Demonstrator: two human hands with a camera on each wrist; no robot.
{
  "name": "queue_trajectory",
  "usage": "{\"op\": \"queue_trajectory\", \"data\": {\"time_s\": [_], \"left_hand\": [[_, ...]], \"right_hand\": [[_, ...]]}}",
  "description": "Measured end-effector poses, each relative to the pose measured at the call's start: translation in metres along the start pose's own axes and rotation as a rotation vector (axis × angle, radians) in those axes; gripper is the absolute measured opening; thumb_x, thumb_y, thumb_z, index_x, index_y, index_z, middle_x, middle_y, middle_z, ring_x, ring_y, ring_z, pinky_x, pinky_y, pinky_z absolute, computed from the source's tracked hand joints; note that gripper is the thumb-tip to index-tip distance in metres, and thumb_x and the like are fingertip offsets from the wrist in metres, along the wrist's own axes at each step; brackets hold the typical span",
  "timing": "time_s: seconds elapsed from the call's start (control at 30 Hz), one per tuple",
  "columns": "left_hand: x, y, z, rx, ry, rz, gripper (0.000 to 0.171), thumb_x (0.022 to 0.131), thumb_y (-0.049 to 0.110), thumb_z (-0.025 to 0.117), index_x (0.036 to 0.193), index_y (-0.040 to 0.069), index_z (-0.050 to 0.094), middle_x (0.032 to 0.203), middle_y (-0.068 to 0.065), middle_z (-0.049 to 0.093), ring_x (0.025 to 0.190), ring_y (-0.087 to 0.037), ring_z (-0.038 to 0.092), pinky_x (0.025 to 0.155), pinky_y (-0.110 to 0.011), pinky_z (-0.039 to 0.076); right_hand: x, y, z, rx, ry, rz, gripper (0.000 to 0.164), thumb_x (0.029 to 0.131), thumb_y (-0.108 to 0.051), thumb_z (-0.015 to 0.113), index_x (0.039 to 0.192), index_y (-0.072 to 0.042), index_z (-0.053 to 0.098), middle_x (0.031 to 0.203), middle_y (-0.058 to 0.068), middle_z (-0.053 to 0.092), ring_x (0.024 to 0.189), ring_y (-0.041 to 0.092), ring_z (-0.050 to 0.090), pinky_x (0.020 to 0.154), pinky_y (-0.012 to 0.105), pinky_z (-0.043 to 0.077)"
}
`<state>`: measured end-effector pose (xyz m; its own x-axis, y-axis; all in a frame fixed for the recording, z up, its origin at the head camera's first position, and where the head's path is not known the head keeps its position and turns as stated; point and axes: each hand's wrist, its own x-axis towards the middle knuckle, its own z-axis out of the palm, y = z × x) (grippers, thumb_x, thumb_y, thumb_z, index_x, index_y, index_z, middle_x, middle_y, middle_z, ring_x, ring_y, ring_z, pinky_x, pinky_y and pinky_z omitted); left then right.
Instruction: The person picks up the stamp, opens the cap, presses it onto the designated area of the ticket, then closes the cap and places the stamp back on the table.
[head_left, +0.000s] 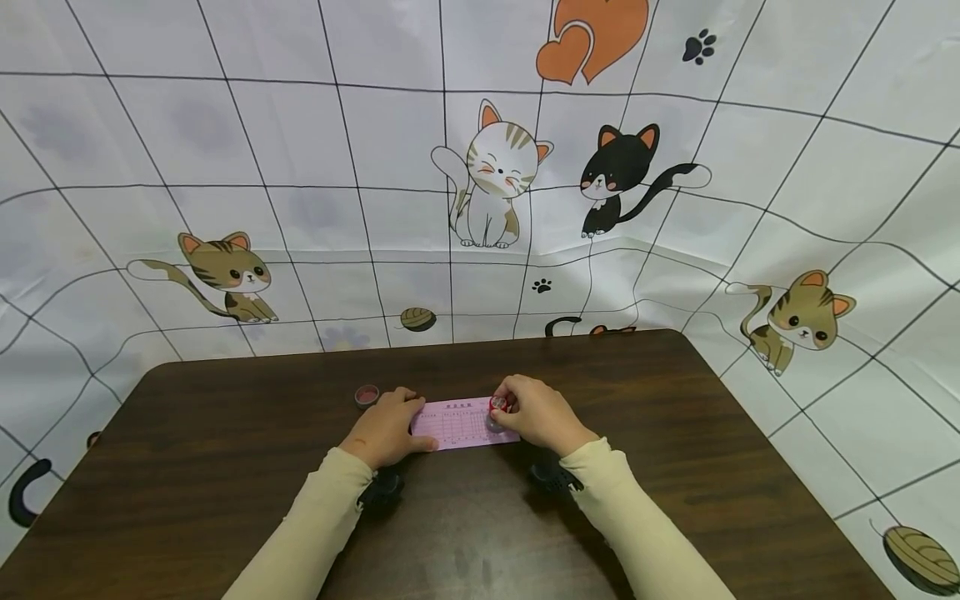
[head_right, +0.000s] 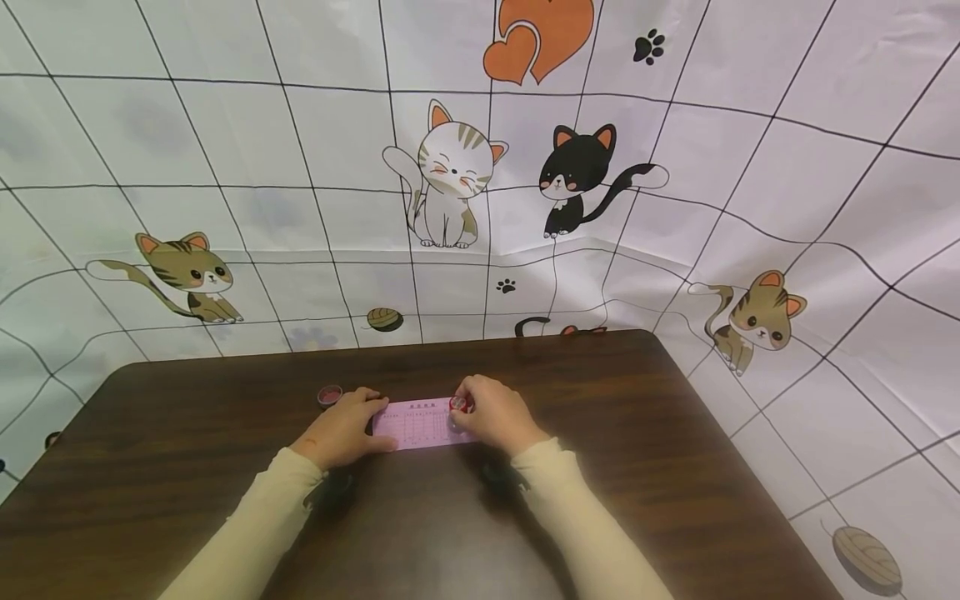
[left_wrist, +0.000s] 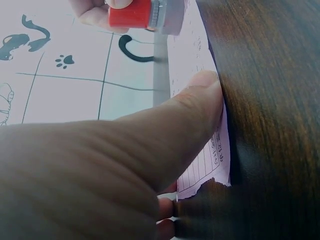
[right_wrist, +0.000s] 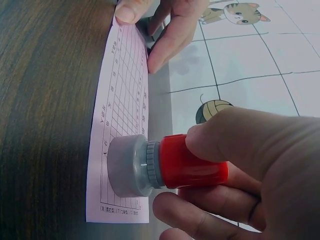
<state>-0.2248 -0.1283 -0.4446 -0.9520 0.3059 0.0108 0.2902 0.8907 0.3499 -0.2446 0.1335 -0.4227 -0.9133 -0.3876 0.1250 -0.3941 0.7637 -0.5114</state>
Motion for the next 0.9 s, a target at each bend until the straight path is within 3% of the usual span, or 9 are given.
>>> {"op": "queue_trajectory", "data": {"time_s": [0.9], "left_hand": [[0.0000,0.0005,-0.0003,0.003,0.008,0.001,0.075,0.085,0.041,0.085,0.141,-0.003,0.061,0.144,-0.024,0.055,0.132,-0.041,0.054,0.110,-0.054,0.045]], "right_hand": [[0.0013,0.0032,0.0013,0.026,-0.003,0.003,0.013,0.091,-0.023,0.080,0.095,-0.015,0.070,0.086,-0.006,0.063,0.075,0.010,0.057,0.066,0.030,0.050]]}}
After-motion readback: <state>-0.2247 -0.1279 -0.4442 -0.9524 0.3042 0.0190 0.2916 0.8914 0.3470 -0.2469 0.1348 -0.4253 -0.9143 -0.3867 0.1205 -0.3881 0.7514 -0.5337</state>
